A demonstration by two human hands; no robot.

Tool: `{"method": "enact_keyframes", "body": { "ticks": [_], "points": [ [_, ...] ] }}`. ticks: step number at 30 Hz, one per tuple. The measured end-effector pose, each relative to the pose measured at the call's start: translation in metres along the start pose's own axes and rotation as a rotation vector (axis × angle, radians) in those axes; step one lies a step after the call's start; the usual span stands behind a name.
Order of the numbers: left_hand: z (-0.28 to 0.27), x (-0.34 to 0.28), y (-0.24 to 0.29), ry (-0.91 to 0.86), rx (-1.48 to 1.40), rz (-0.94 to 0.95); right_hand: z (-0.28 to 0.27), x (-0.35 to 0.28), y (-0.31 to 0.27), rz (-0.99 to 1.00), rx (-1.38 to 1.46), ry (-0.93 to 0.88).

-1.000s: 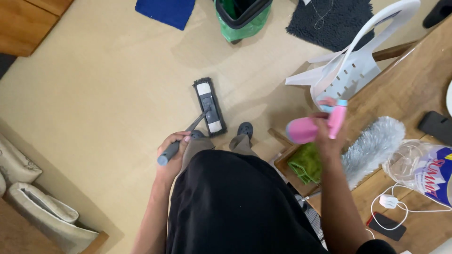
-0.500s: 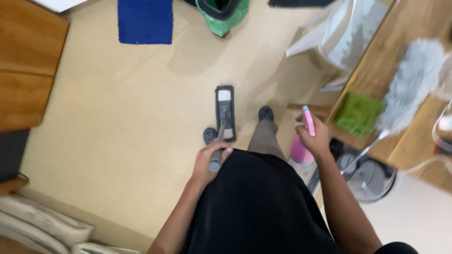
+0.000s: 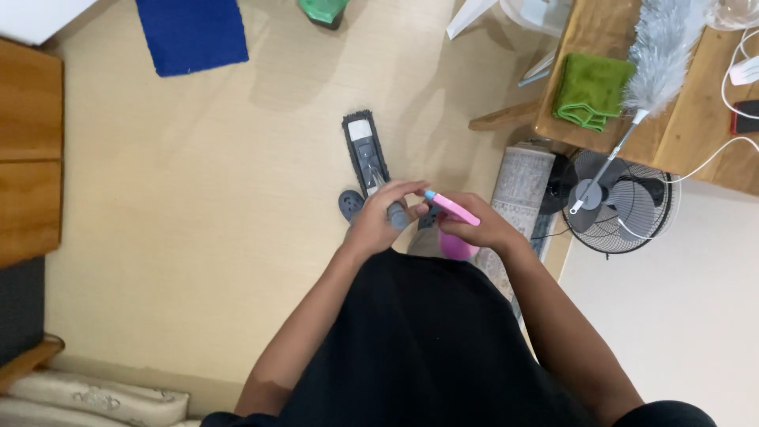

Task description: The person is mopping the floor using a spray mop and a cleaning solution spray bottle.

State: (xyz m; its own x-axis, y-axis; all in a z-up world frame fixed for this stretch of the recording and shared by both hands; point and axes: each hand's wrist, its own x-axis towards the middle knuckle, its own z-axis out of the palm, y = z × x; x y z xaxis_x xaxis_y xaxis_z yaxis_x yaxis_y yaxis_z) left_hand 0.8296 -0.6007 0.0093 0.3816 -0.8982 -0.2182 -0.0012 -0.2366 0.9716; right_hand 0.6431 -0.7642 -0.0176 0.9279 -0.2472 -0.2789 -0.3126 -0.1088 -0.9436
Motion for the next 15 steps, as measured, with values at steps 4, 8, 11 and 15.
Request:
{"method": "enact_keyframes", "body": {
  "ticks": [4, 8, 11, 15],
  "points": [
    [0.025, -0.004, -0.017, -0.065, -0.047, 0.158, -0.010, -0.015, 0.016, 0.099, 0.072, -0.168],
    [0.068, -0.005, -0.029, -0.091, 0.069, 0.065, -0.021, -0.042, 0.037, 0.135, 0.128, -0.215],
    [0.095, -0.002, -0.047, -0.010, 0.121, 0.196, -0.036, -0.055, 0.033, 0.102, 0.141, -0.204],
    [0.119, -0.003, -0.038, -0.038, 0.140, 0.163, -0.050, -0.080, 0.075, 0.171, 0.161, -0.226]
  ]
}}
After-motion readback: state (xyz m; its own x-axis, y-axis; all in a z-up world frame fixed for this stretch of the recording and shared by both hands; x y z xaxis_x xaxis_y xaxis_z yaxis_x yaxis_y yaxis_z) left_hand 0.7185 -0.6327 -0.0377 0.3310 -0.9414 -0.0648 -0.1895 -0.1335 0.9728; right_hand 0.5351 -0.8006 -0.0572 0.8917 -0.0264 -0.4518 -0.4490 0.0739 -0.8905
